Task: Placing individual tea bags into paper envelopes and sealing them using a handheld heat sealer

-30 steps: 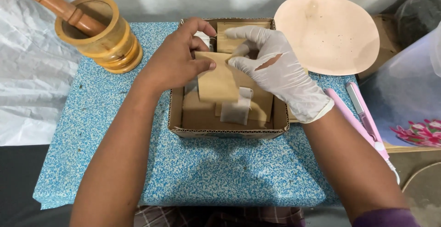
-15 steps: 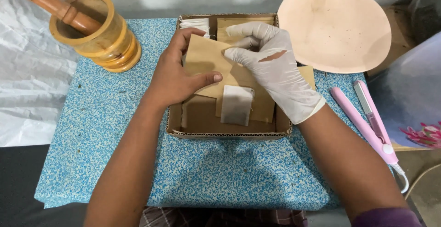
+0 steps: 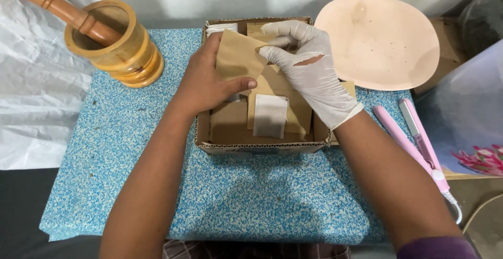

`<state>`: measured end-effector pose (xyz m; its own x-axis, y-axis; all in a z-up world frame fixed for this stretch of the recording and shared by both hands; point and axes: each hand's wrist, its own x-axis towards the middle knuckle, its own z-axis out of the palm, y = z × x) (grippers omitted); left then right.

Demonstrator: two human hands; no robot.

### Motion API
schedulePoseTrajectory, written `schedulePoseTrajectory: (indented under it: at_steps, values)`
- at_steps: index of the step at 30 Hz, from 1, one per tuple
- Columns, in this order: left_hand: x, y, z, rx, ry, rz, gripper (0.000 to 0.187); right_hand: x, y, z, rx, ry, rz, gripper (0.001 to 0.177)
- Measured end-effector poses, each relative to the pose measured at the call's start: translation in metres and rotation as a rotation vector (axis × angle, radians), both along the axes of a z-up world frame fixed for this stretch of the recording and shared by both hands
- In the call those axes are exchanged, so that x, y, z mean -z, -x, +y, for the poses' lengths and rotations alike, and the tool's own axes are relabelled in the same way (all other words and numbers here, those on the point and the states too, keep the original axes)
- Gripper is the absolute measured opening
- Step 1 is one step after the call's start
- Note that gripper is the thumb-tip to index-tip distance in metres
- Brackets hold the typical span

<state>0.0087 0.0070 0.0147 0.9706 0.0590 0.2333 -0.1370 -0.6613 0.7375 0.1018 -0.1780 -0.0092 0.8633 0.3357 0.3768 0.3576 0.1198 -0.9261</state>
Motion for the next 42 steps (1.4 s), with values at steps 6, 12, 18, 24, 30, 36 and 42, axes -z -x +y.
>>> schedulePoseTrajectory:
  at_steps: [6,12,18,24,30,36,42]
  values:
    - [-0.037,-0.007,-0.01,-0.06,-0.11,0.251,0.115,-0.006,-0.006,0.003,-0.03,-0.005,0.036,0.031]
    - [-0.024,-0.023,-0.015,0.004,-0.154,-0.03,0.129,-0.012,-0.004,-0.001,0.012,-0.078,0.132,0.03]
    - [-0.008,-0.023,-0.015,-0.036,-0.163,-0.106,0.131,-0.008,-0.006,0.001,-0.022,-0.136,0.158,0.027]
    - [-0.002,-0.023,-0.017,-0.039,-0.277,-0.158,0.127,-0.008,-0.01,-0.004,-0.006,-0.087,0.158,0.033]
    - [0.007,-0.023,-0.007,0.045,-0.269,-0.233,0.121,-0.006,-0.005,-0.001,-0.033,-0.042,0.164,0.029]
    - [0.009,-0.022,-0.006,0.021,-0.309,-0.227,0.122,-0.012,0.0,-0.001,-0.122,-0.054,0.158,0.035]
    - [0.02,-0.028,0.002,0.124,-0.408,-0.239,0.118,-0.002,-0.004,0.002,-0.072,0.036,0.103,0.038]
